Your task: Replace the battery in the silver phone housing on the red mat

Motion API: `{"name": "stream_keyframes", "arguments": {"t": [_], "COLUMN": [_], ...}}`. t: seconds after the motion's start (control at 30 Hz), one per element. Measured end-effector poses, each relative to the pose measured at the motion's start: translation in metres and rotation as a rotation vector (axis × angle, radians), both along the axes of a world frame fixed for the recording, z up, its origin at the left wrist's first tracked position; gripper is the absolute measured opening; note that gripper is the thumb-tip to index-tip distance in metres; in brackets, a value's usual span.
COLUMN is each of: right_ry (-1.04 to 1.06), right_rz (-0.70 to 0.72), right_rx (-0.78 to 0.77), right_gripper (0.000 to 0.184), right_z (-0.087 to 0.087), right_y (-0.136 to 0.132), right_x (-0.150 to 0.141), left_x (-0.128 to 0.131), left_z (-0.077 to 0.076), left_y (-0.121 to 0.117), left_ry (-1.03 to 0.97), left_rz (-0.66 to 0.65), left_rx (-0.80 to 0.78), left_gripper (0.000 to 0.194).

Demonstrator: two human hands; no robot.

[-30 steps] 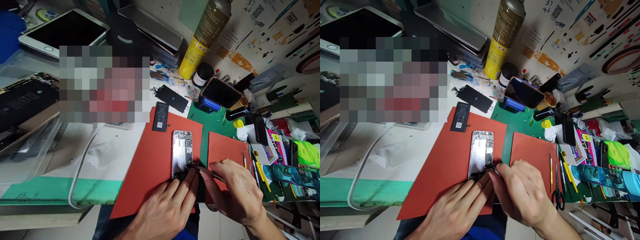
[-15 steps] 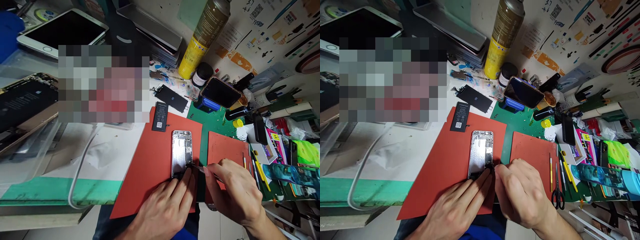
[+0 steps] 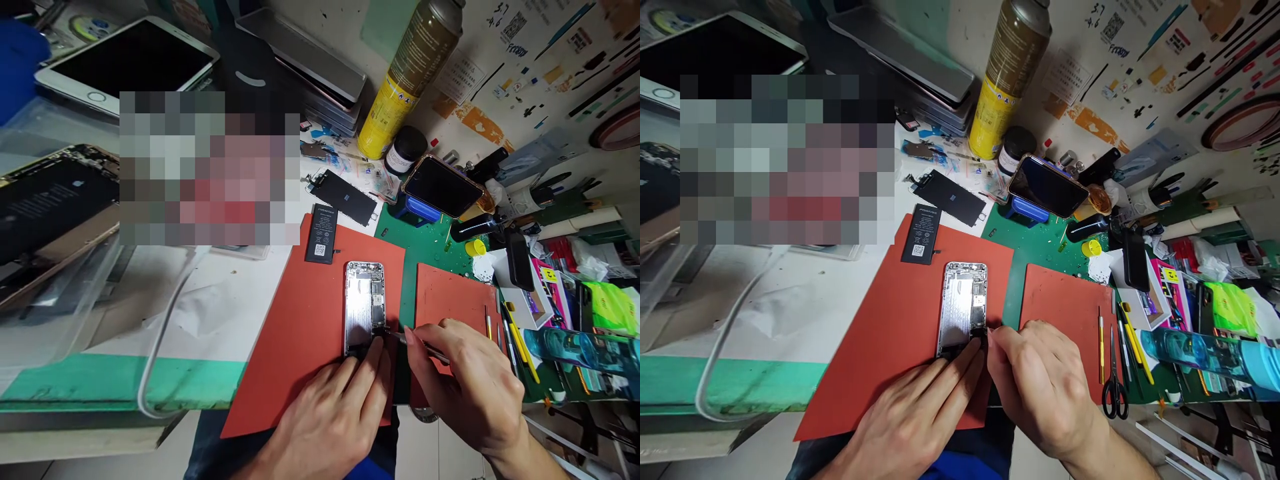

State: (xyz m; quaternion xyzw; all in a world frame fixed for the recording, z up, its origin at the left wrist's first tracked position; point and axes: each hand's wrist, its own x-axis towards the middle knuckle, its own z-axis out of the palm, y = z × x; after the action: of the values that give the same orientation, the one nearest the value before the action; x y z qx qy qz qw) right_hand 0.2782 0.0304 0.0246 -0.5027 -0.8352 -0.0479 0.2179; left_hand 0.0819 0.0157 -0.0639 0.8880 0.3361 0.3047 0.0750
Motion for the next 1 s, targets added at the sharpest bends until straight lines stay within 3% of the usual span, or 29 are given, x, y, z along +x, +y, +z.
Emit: {"name": "stream_keyframes", "arguments": {"t": [0.7, 0.9, 1.0], "right_ry": [-0.017, 0.176, 0.242], "right_rz": [-0.115, -0.234, -0.239], "right_rx": [0.029, 0.021, 0.012], "right_gripper": [0.009, 0.014, 0.019], "right_z": [-0.001, 0.005, 0.003], "right_y": [-0.001, -0.023, -0.036], "right_x": [-0.007, 0.000, 0.006], "left_x": [0.003, -0.007, -0.012], "left_z": [-0.003, -0.003, -0.002], "left_y": [0.000, 0.004, 0.006], "left_ry": [-0.022, -0.118, -0.171], "left_rz": [0.007, -0.039, -0.080], "left_rx": [0.034, 0.133, 0.097], "left_gripper": [0.046, 0.041, 0.037]}}
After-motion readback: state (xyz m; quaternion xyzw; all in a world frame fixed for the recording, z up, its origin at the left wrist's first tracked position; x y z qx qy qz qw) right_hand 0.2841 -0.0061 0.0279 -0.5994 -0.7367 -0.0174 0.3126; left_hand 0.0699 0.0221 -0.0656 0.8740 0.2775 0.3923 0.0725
